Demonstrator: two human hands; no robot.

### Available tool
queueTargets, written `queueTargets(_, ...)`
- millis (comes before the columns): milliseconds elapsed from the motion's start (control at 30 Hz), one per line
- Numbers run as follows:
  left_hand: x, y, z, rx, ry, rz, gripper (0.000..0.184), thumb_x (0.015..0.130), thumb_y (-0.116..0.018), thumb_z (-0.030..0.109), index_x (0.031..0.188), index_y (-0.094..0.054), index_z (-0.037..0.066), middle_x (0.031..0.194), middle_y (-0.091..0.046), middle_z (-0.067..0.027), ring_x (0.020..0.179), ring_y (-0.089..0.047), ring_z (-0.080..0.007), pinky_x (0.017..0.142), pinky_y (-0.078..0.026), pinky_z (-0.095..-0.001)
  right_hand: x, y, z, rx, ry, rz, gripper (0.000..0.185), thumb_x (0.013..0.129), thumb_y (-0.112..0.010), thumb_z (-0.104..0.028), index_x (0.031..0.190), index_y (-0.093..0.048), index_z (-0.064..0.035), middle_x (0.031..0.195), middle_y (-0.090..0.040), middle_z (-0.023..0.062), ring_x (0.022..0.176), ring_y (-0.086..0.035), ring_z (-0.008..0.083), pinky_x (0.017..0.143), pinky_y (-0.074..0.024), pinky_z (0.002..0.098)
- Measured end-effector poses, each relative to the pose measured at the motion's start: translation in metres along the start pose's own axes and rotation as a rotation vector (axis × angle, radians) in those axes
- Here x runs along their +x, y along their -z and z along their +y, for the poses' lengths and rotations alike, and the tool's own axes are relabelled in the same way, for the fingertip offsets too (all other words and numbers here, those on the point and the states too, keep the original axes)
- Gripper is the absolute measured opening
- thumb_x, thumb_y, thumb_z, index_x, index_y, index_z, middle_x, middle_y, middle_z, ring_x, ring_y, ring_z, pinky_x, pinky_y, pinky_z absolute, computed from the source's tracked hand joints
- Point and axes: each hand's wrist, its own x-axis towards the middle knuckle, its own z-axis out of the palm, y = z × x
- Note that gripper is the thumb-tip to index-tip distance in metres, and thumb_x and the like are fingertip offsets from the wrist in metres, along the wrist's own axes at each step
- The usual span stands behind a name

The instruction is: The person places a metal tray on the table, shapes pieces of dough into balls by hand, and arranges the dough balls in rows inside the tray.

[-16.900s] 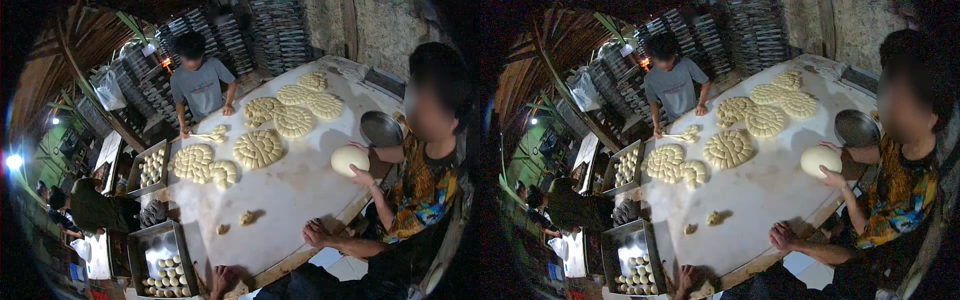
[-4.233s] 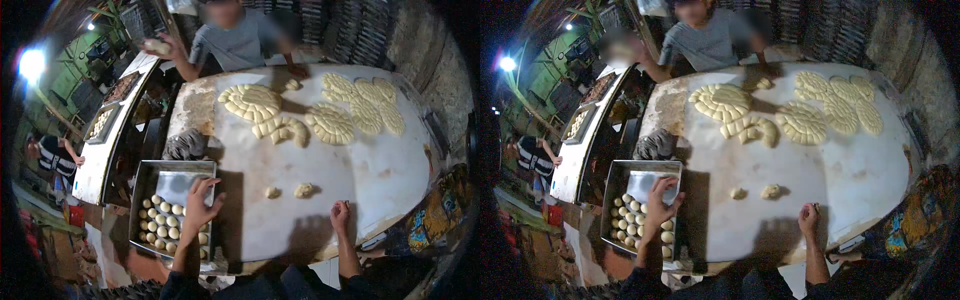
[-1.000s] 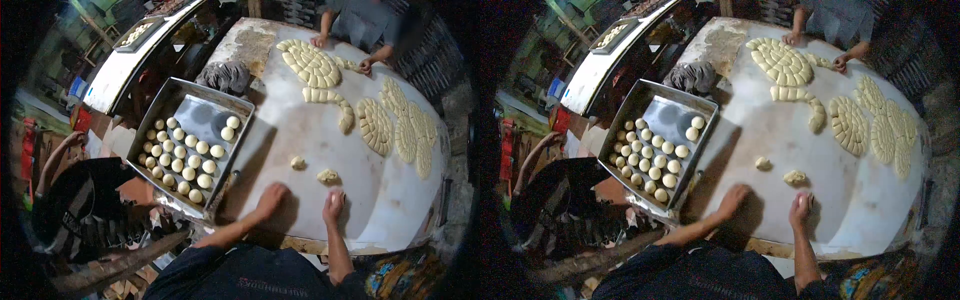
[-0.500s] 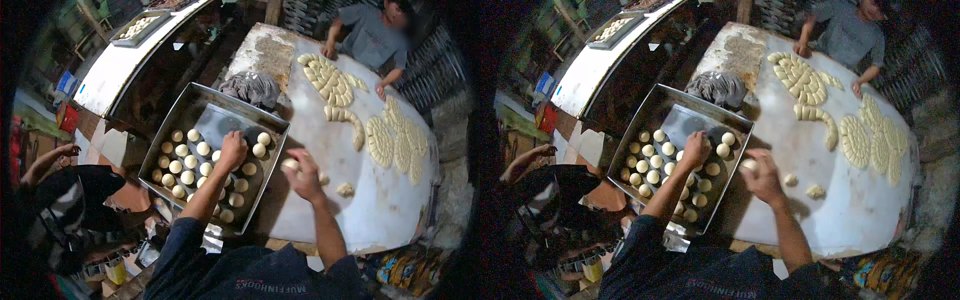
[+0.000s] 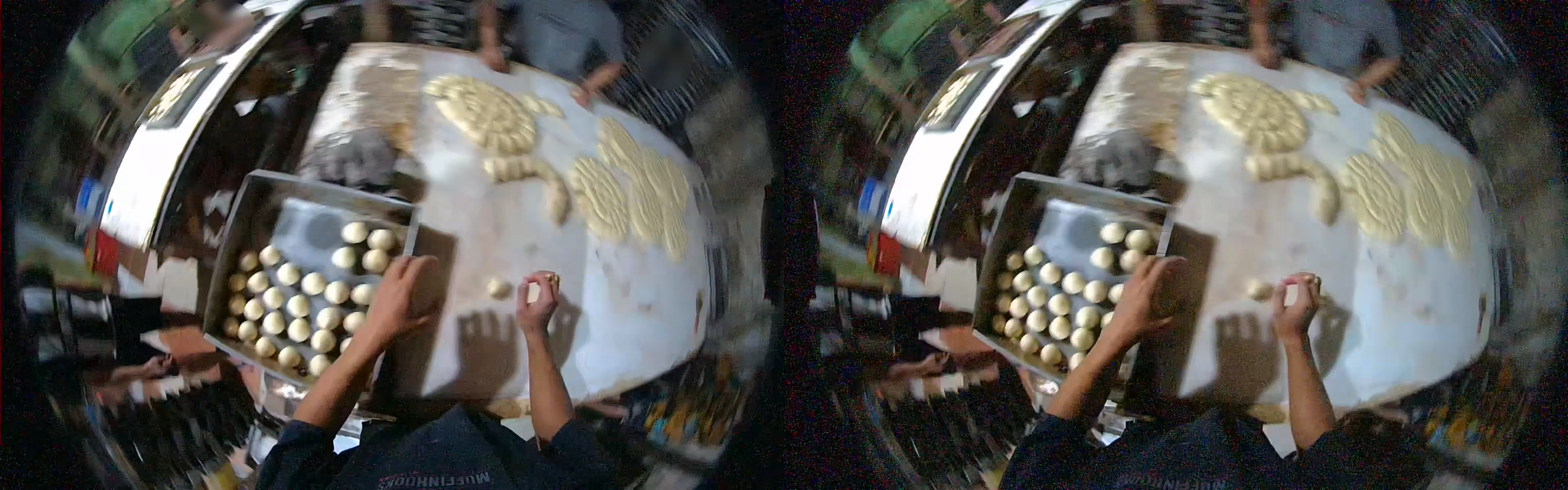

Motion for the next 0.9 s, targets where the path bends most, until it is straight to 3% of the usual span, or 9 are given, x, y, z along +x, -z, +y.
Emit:
queueTargets(200, 0.142, -0.153, 0.034, -0.021, -0.083, -0.665, 0.071, 0.07, -0.08, 0.042, 0.126, -0.052, 0.009, 0.112, -0.058, -0.0157, 0.096, -0.061, -0.026, 0.084, -0.052, -0.0378, -0.125, 0.096, 0.149, 0.023, -0.467, -0.056, 0.013, 0.085, -0.061, -0.012, 0.08, -0.051, -0.0043, 0.069, -0.047, 0.0061, 0.063, -0.047, 0.0191, 0.06, -0.0402, 0.0329)
queueTargets(267, 0.198, -0.227, -0.016, -0.458, 0.047, -0.717, 0.058, 0.081, -0.072, 0.027, 0.131, -0.049, 0.007, 0.113, -0.061, -0.0135, 0.099, -0.061, -0.0243, 0.084, -0.052, -0.0362, -0.134, 0.143, 0.141, 0.0, -0.46, -0.067, 0.02, 0.085, -0.062, -0.019, 0.077, -0.052, -0.0043, 0.063, -0.049, 0.0068, 0.057, -0.047, 0.0182, 0.056, -0.0406, 0.0332)
queueTargets(300, 0.223, -0.249, -0.016, -0.699, 0.23, -0.616, 0.056, 0.08, -0.073, 0.026, 0.127, -0.053, 0.001, 0.105, -0.064, -0.0159, 0.091, -0.063, -0.0222, 0.076, -0.052, -0.0326, -0.149, 0.155, 0.149, 0.03, -0.558, -0.038, 0.02, 0.084, -0.063, -0.019, 0.077, -0.052, -0.0044, 0.063, -0.048, 0.0072, 0.057, -0.047, 0.0194, 0.056, -0.0409, 0.0336)
queueTargets(400, 0.281, -0.31, 0.007, -0.225, 0.361, -0.247, 0.061, 0.077, -0.074, 0.039, 0.122, -0.057, 0.001, 0.102, -0.065, -0.0172, 0.088, -0.063, -0.0244, 0.074, -0.051, -0.0346, -0.173, 0.172, 0.182, 0.157, -0.633, 0.074, 0.019, 0.081, -0.065, -0.02, 0.078, -0.053, -0.0052, 0.064, -0.049, 0.0084, 0.059, -0.051, 0.024, 0.058, -0.0425, 0.0351)
queueTargets(500, 0.313, -0.36, 0.032, 0.651, 0.21, -0.213, 0.061, 0.076, -0.072, 0.044, 0.114, -0.058, -0.001, 0.102, -0.063, -0.019, 0.091, -0.062, -0.0302, 0.076, -0.051, -0.0388, -0.171, 0.175, 0.202, -0.63, -0.052, 0.194, 0.018, 0.08, -0.065, -0.02, 0.078, -0.054, -0.006, 0.067, -0.052, 0.009, 0.064, -0.054, 0.0269, 0.061, -0.0441, 0.0375)
queueTargets(600, 0.317, -0.395, 0.005, 0.576, 0.259, 0.004, 0.055, 0.078, -0.07, 0.041, 0.111, -0.054, -0.001, 0.106, -0.061, -0.0208, 0.093, -0.06, -0.0355, 0.078, -0.051, -0.0419, -0.171, 0.166, 0.205, -0.062, -0.508, 0.127, 0.015, 0.076, -0.066, -0.015, 0.082, -0.055, -0.0062, 0.072, -0.057, 0.0111, 0.067, -0.055, 0.0319, 0.064, -0.045, 0.0431)
queueTargets(667, 0.3, -0.388, 0.022, 0.0, 0.378, 0.267, 0.056, 0.079, -0.068, 0.038, 0.114, -0.047, 0.0, 0.11, -0.059, -0.0217, 0.092, -0.06, -0.034, 0.079, -0.051, -0.0406, -0.175, 0.156, 0.21, -0.163, -0.42, 0.259, 0.015, 0.075, -0.065, -0.013, 0.081, -0.054, -0.0056, 0.072, -0.056, 0.0117, 0.069, -0.055, 0.0325, 0.065, -0.0445, 0.0433)
queueTargets(733, 0.279, -0.375, -0.014, -0.266, 0.429, 0.053, 0.056, 0.08, -0.067, 0.036, 0.117, -0.044, 0.0, 0.11, -0.059, -0.0231, 0.094, -0.061, -0.0323, 0.078, -0.051, -0.0409, -0.163, 0.157, 0.209, -0.236, -0.412, 0.274, 0.016, 0.074, -0.066, -0.012, 0.081, -0.054, -0.0055, 0.074, -0.055, 0.0118, 0.071, -0.056, 0.0303, 0.066, -0.044, 0.0425)
queueTargets(900, 0.138, -0.299, 0.003, 0.179, 0.362, -0.257, 0.043, 0.081, -0.065, 0.027, 0.115, -0.051, 0.005, 0.103, -0.064, -0.0195, 0.093, -0.063, -0.0323, 0.077, -0.05, -0.0423, -0.132, 0.158, 0.208, 0.051, -0.629, 0.213, 0.013, 0.075, -0.064, -0.01, 0.08, -0.053, -0.0055, 0.077, -0.056, 0.0116, 0.07, -0.055, 0.0271, 0.064, -0.044, 0.0363)
